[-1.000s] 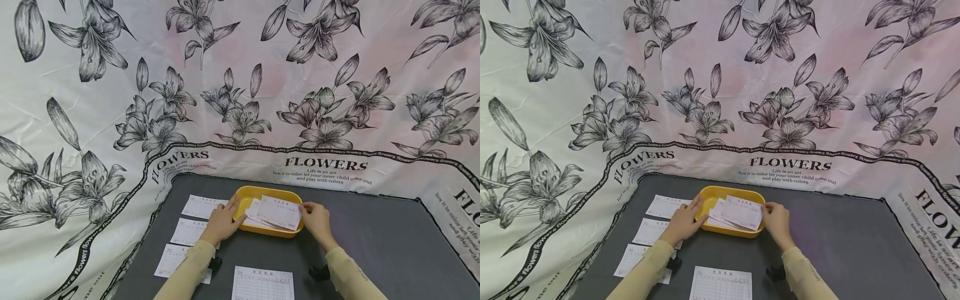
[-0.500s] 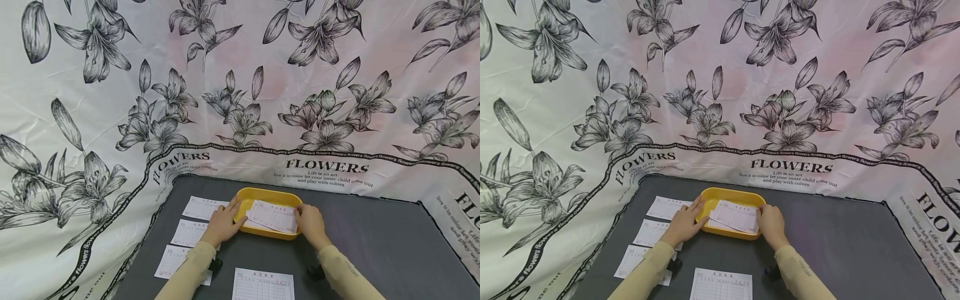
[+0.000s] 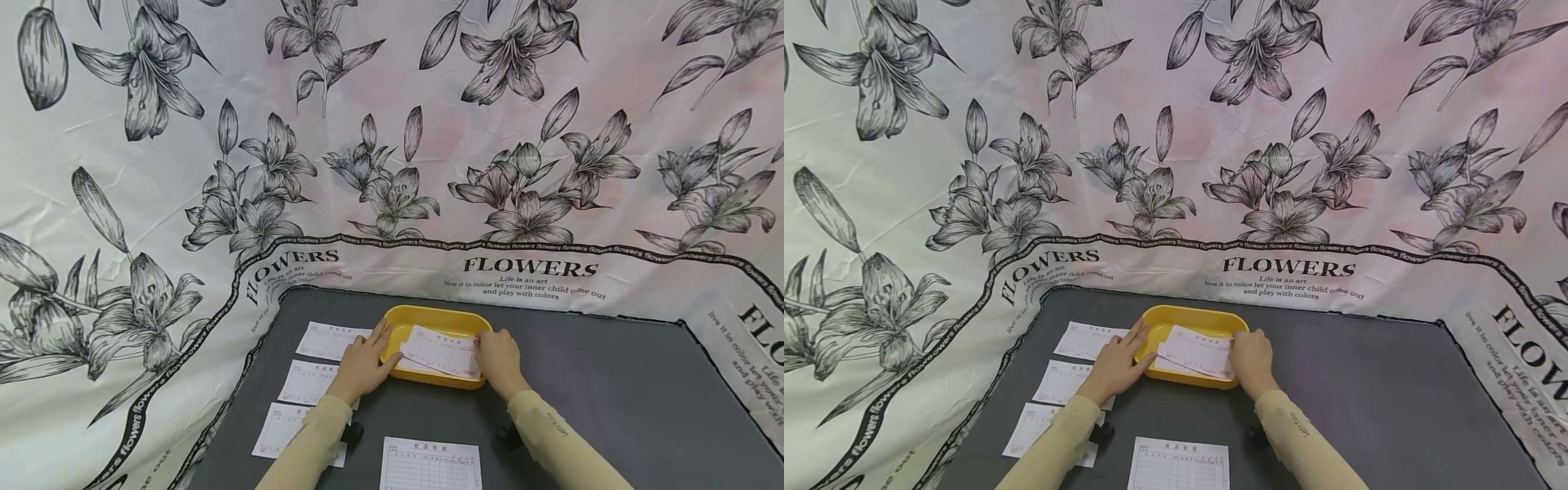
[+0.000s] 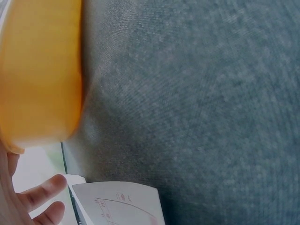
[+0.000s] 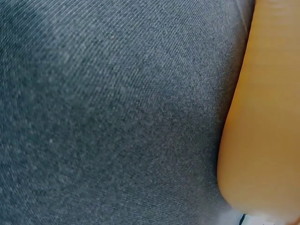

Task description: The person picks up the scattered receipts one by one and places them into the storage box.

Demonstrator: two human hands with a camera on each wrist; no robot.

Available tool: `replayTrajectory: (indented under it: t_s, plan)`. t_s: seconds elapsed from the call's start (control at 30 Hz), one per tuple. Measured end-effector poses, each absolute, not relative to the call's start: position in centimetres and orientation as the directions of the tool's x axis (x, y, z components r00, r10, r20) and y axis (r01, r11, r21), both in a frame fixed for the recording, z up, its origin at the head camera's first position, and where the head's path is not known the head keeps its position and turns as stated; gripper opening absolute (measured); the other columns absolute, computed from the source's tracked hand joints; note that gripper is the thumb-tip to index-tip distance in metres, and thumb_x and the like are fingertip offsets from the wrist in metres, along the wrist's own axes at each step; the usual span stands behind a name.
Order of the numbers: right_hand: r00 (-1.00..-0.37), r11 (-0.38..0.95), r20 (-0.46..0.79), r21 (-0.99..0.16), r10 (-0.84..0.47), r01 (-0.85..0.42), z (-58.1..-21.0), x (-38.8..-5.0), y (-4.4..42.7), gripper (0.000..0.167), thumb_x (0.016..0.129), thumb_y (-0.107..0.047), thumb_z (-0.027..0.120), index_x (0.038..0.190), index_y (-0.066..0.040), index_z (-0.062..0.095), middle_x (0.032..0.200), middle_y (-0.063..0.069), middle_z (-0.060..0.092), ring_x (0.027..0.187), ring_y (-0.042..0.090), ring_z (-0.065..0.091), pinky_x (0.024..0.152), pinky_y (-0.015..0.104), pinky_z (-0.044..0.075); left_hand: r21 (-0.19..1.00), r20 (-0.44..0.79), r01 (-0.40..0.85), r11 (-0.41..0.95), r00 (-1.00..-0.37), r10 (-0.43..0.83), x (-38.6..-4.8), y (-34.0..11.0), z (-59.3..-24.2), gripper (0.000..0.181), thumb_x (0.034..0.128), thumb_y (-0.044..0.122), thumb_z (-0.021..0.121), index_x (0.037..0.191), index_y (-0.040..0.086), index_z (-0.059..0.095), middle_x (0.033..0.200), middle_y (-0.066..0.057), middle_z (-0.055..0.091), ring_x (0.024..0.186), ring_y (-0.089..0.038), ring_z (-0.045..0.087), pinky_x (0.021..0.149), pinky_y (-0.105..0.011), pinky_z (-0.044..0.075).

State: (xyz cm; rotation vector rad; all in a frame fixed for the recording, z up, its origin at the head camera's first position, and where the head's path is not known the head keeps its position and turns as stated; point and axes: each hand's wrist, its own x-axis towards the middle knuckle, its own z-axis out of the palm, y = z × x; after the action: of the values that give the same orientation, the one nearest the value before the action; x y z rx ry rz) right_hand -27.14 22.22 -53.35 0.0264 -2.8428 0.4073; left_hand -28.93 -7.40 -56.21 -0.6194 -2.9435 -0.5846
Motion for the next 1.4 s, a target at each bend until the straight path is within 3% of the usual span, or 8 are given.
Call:
replayTrajectory:
  t_s: [0.37,0.5,0.63,0.77,0.97,1.23,1.4]
  plan:
    - [-0.926,0.974,0.375,-0.187,-0.053,-0.131,-53.9,-26.5,20.6,0.018,0.094,-0.016,0.080,0.099,0.001,0.079,0.079,0.017,0.075,0.072,0.035,0.061,0.069,0.052,0.054,0.371,0.158,0.365,0.854,-0.931,0.329,-27.9,-9.4,-56.5,0.072,0.1066,0.055,0.054,0.166,0.017,0.040,0.174,-0.002,0.031,0.118,-0.043,0.058,0.102,-0.063,0.047]
    - [-0.913,0.953,0.402,-0.247,-0.064,-0.175,-53.2,-26.0,20.2,0.023,0.096,-0.018,0.079,0.112,-0.001,0.080,0.092,0.017,0.079,0.079,0.036,0.064,0.075,0.053,0.055,0.379,0.154,0.326,0.866,-0.945,0.288,-27.4,-10.2,-56.7,0.072,0.1058,0.054,0.058,0.166,0.018,0.040,0.174,-0.002,0.031,0.119,-0.044,0.057,0.103,-0.063,0.047]
    - [-0.913,0.918,0.407,-0.368,0.016,-0.148,-52.2,-24.5,21.2,0.031,0.097,-0.020,0.078,0.120,0.000,0.077,0.107,0.017,0.079,0.091,0.037,0.068,0.082,0.053,0.057,0.401,0.155,0.342,0.850,-0.940,0.305,-27.2,-9.6,-57.3,0.073,0.1062,0.053,0.058,0.165,0.015,0.040,0.174,-0.004,0.031,0.117,-0.044,0.057,0.101,-0.063,0.048]
    - [-0.930,0.868,0.353,-0.488,0.100,-0.092,-51.5,-22.5,22.8,0.042,0.100,-0.027,0.075,0.129,0.004,0.070,0.115,0.021,0.074,0.102,0.039,0.069,0.087,0.056,0.057,0.408,0.157,0.363,0.838,-0.932,0.327,-27.1,-8.4,-57.6,0.073,0.1063,0.054,0.057,0.166,0.015,0.040,0.175,-0.003,0.030,0.116,-0.044,0.058,0.101,-0.063,0.048]
    - [-0.959,0.812,0.214,-0.583,0.188,0.029,-51.3,-19.9,24.4,0.060,0.101,-0.041,0.073,0.139,0.004,0.062,0.117,0.020,0.069,0.097,0.034,0.066,0.083,0.053,0.056,0.395,0.161,0.374,0.839,-0.927,0.338,-27.1,-7.4,-57.4,0.073,0.1062,0.055,0.057,0.166,0.016,0.040,0.175,-0.004,0.030,0.115,-0.043,0.058,0.100,-0.062,0.050]
    - [-0.966,0.773,0.127,-0.627,0.225,0.097,-52.4,-15.8,23.8,0.062,0.093,-0.050,0.079,0.122,0.004,0.068,0.106,0.013,0.071,0.094,0.029,0.067,0.084,0.051,0.056,0.382,0.150,0.398,0.834,-0.917,0.369,-27.8,-6.9,-56.7,0.074,0.1066,0.056,0.056,0.166,0.016,0.038,0.175,-0.003,0.028,0.115,-0.044,0.057,0.100,-0.062,0.049]
    - [-0.986,0.778,0.067,-0.624,0.151,0.077,-54.0,-13.7,21.8,0.070,0.086,-0.054,0.084,0.120,0.005,0.069,0.106,0.014,0.071,0.097,0.031,0.069,0.086,0.052,0.057,0.353,0.139,0.417,0.838,-0.909,0.394,-28.5,-7.2,-55.7,0.075,0.1067,0.056,0.055,0.167,0.015,0.036,0.175,-0.006,0.028,0.119,-0.047,0.056,0.102,-0.065,0.048]
